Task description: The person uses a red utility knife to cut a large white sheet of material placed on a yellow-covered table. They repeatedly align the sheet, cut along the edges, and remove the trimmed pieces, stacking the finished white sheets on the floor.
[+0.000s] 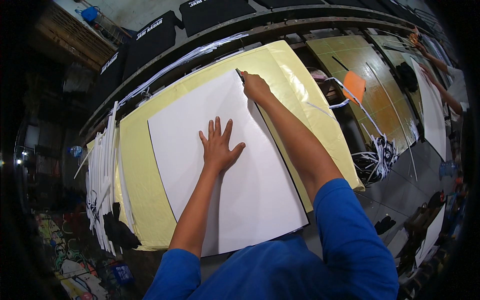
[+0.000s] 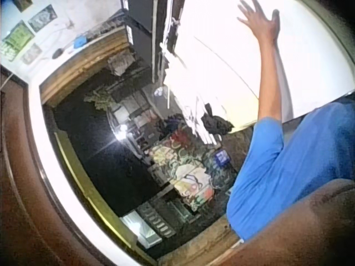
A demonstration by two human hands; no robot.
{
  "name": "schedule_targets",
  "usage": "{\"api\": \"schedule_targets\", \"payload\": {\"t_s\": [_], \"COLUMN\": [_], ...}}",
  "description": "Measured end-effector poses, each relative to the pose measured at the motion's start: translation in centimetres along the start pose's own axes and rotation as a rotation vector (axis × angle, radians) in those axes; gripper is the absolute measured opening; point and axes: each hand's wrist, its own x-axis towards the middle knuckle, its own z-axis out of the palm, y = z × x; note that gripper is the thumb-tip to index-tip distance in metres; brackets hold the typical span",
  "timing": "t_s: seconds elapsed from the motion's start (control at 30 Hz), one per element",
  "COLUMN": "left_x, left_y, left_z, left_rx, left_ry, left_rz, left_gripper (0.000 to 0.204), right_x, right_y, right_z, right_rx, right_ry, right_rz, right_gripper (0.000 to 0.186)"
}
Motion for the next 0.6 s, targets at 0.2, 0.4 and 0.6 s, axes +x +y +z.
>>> {"api": "schedule_targets", "payload": {"t_s": [0.2,0.4,0.6], "left_x": [0.1,0.1,0.2], "left_y": [0.0,-0.1,0.0], "left_z": [0.2,0.3,0.3], "left_rx": [0.019,0.038,0.056], "left_ry": [0.015,0.013,0.014], "left_rz": [0.003,-0.002,-0.009], "left_gripper": [0.086,0.086,0.085], "right_x": [0.2,0.0,-1.1], "right_y": [-0.7,-0.7,-0.7], "right_z": [0.0,0.3,0.8], "right_rx": [-0.011,-0.056,-0.059], "right_ry": [-0.008,-0.030,0.012], "right_rz": [0.017,-0.004,-0.026], "right_gripper": [0.026,0.026,0.027]}}
